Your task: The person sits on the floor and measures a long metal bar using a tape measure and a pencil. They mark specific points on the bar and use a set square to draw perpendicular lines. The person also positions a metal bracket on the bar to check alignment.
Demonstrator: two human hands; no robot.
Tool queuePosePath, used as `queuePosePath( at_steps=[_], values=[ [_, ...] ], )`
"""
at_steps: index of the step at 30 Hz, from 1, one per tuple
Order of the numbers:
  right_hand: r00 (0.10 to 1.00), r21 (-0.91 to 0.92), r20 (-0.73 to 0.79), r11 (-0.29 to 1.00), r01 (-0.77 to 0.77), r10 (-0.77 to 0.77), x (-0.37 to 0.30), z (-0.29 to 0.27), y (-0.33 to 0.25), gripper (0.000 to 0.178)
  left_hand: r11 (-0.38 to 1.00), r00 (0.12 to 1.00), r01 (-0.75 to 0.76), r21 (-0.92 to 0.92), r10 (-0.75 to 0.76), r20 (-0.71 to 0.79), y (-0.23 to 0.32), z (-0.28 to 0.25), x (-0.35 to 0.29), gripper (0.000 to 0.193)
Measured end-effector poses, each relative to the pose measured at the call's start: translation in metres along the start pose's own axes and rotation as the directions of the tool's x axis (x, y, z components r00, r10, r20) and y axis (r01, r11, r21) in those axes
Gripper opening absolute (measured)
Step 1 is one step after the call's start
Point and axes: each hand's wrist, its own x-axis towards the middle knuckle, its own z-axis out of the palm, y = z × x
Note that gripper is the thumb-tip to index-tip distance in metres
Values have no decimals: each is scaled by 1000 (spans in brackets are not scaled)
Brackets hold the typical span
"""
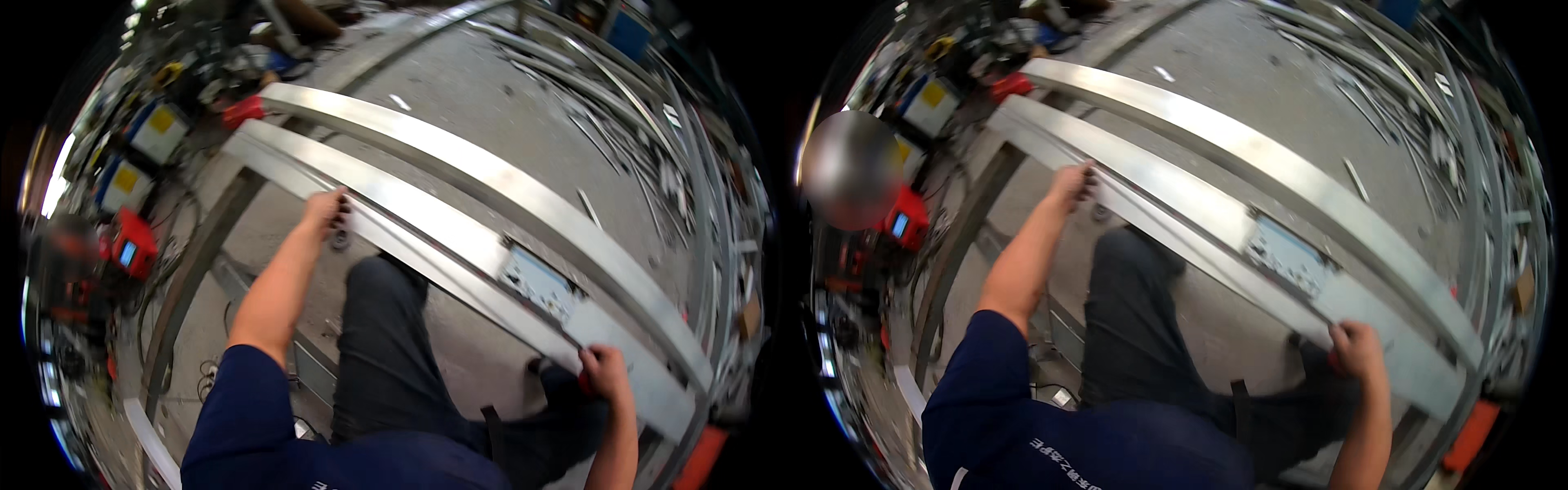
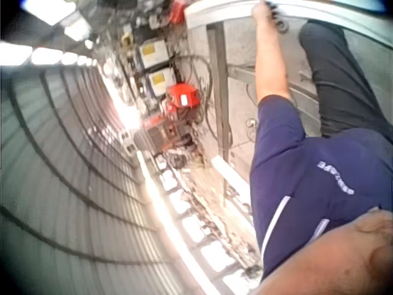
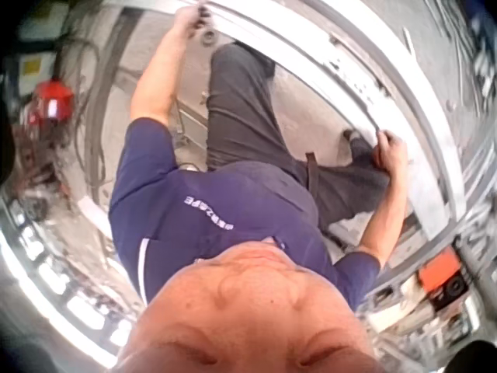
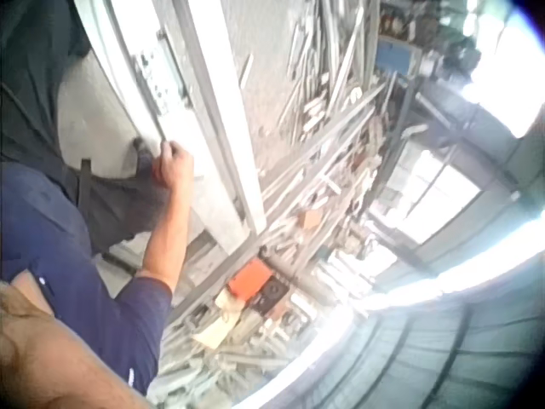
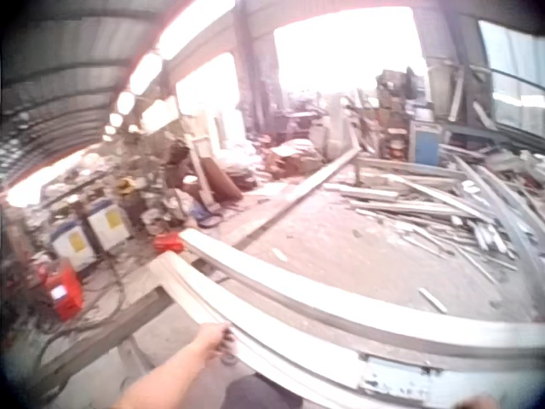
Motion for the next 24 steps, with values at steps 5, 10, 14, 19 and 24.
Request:
queuePosePath(
  at_steps=[5,10,14,19,24],
  values=[
    [990,-71,-121,995,65,-74,4,-9,-5,28,812,857,-515,276,487,167,0,47,-72,32],
    [968,-69,-246,995,-75,56,8,0,7,30,364,491,-871,331,674,552,7,139,-130,42],
    [940,-97,-340,994,-59,23,13,5,20,31,165,431,-897,411,540,723,11,203,-147,81],
    [882,-68,-462,988,-138,91,5,15,14,30,231,522,-852,470,302,798,11,247,-157,111],
    [841,-13,-531,991,-131,104,2,21,15,27,105,457,-889,445,264,850,22,252,-157,108]
  ],
)
